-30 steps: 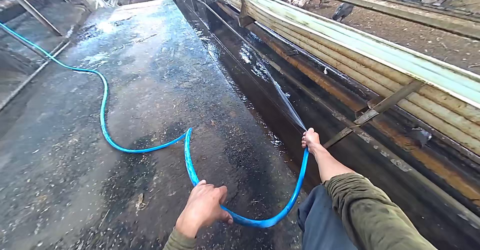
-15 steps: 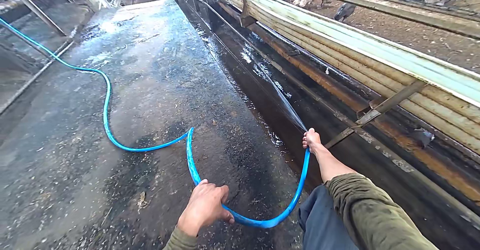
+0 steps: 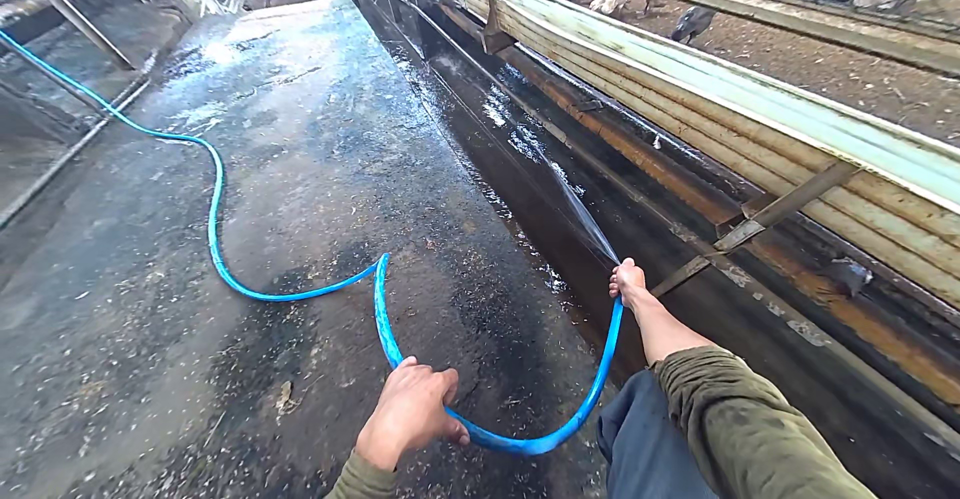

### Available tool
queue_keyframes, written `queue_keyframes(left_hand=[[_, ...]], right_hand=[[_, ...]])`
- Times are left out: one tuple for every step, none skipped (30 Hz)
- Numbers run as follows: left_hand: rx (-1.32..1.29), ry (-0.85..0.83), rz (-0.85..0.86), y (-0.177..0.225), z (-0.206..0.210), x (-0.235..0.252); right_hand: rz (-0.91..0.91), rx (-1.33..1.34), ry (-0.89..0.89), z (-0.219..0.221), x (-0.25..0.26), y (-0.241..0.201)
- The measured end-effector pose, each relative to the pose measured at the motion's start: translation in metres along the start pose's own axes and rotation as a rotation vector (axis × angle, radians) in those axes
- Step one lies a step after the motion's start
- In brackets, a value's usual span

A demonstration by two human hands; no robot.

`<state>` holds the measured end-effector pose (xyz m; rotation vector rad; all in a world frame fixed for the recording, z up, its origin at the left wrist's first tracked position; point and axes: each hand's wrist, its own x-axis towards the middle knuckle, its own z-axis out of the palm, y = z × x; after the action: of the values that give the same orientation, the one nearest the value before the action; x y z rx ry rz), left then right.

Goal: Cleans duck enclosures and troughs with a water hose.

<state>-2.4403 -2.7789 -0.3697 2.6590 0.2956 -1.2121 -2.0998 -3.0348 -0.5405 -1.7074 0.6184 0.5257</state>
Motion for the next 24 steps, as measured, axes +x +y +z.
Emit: queue_keyframes(left_hand=[[0.001, 0.004, 0.000, -0.0002, -0.0001, 0.0000], [0.002, 0.007, -0.001, -0.0005, 0.0000, 0.0002], [0.002, 0.008, -0.001, -0.0009, 0.0000, 0.0004], [0.004, 0.006, -0.003, -0.0010, 0.0000, 0.0006], [0.007, 0.004, -0.003, -0.0008, 0.0000, 0.0006], [0.007, 0.002, -0.003, -0.0001, -0.0001, 0.0004], [0.005, 0.003, -0.003, 0.0007, -0.0002, 0.0001], [0.005, 0.000, -0.002, 0.0013, -0.0004, -0.0002], [0.003, -0.003, -0.001, 0.0016, -0.0003, -0.0005], [0.003, -0.004, 0.000, 0.0018, -0.0002, -0.0005], [0.002, -0.003, 0.001, 0.0020, 0.0000, -0.0002], [0.001, 0.000, 0.002, 0.0020, 0.0003, 0.0001], [0.005, 0.000, 0.003, 0.0019, 0.0003, 0.0004], [0.008, 0.000, 0.004, 0.0019, 0.0004, 0.0005], [0.009, 0.001, 0.006, 0.0020, 0.0006, 0.0004], [0.008, 0.000, 0.008, 0.0022, 0.0005, 0.0004], [0.008, -0.001, 0.008, 0.0025, 0.0001, 0.0003], [0.009, -0.005, 0.009, 0.0027, -0.0003, 0.0003], [0.007, -0.005, 0.010, 0.0027, -0.0004, 0.0003], [0.003, -0.006, 0.012, 0.0027, -0.0006, 0.0004], [-0.001, -0.009, 0.014, 0.0027, -0.0007, 0.0003], [-0.006, -0.008, 0.016, 0.0027, -0.0006, 0.0001], [-0.011, -0.004, 0.021, 0.0026, -0.0010, -0.0005], [-0.018, 0.005, 0.028, 0.0023, -0.0016, -0.0012]], right_hand=[[0.000, 0.011, 0.004, -0.0005, 0.0002, -0.0002], [-0.002, 0.019, 0.004, -0.0009, -0.0002, -0.0003], [-0.003, 0.026, 0.002, -0.0010, -0.0009, -0.0005], [-0.003, 0.033, 0.000, -0.0008, -0.0018, -0.0008], [-0.001, 0.036, -0.005, -0.0008, -0.0021, -0.0009], [0.000, 0.040, -0.010, -0.0006, -0.0015, -0.0006], [0.001, 0.040, -0.015, -0.0002, -0.0012, -0.0006], [0.002, 0.036, -0.022, 0.0000, -0.0013, -0.0005], [0.002, 0.031, -0.031, 0.0002, -0.0015, -0.0003], [0.001, 0.026, -0.040, 0.0003, -0.0018, -0.0002], [0.001, 0.022, -0.042, 0.0002, -0.0018, -0.0002], [0.003, 0.017, -0.041, 0.0002, -0.0020, -0.0003], [0.003, 0.015, -0.040, 0.0006, -0.0021, -0.0004], [0.003, 0.013, -0.041, 0.0007, -0.0023, -0.0005], [0.005, 0.011, -0.045, 0.0004, -0.0028, -0.0007], [0.006, 0.011, -0.048, 0.0000, -0.0029, -0.0009], [0.008, 0.004, -0.050, -0.0003, -0.0032, -0.0012], [0.011, -0.006, -0.050, -0.0007, -0.0034, -0.0012], [0.019, -0.018, -0.048, -0.0012, -0.0033, -0.0008], [0.030, -0.030, -0.040, -0.0020, -0.0035, 0.0001], [0.043, -0.046, -0.027, -0.0033, -0.0033, 0.0021], [0.057, -0.062, -0.009, -0.0052, -0.0033, 0.0046], [0.071, -0.083, 0.007, -0.0073, -0.0030, 0.0069], [0.085, -0.103, 0.014, -0.0093, -0.0033, 0.0078]])
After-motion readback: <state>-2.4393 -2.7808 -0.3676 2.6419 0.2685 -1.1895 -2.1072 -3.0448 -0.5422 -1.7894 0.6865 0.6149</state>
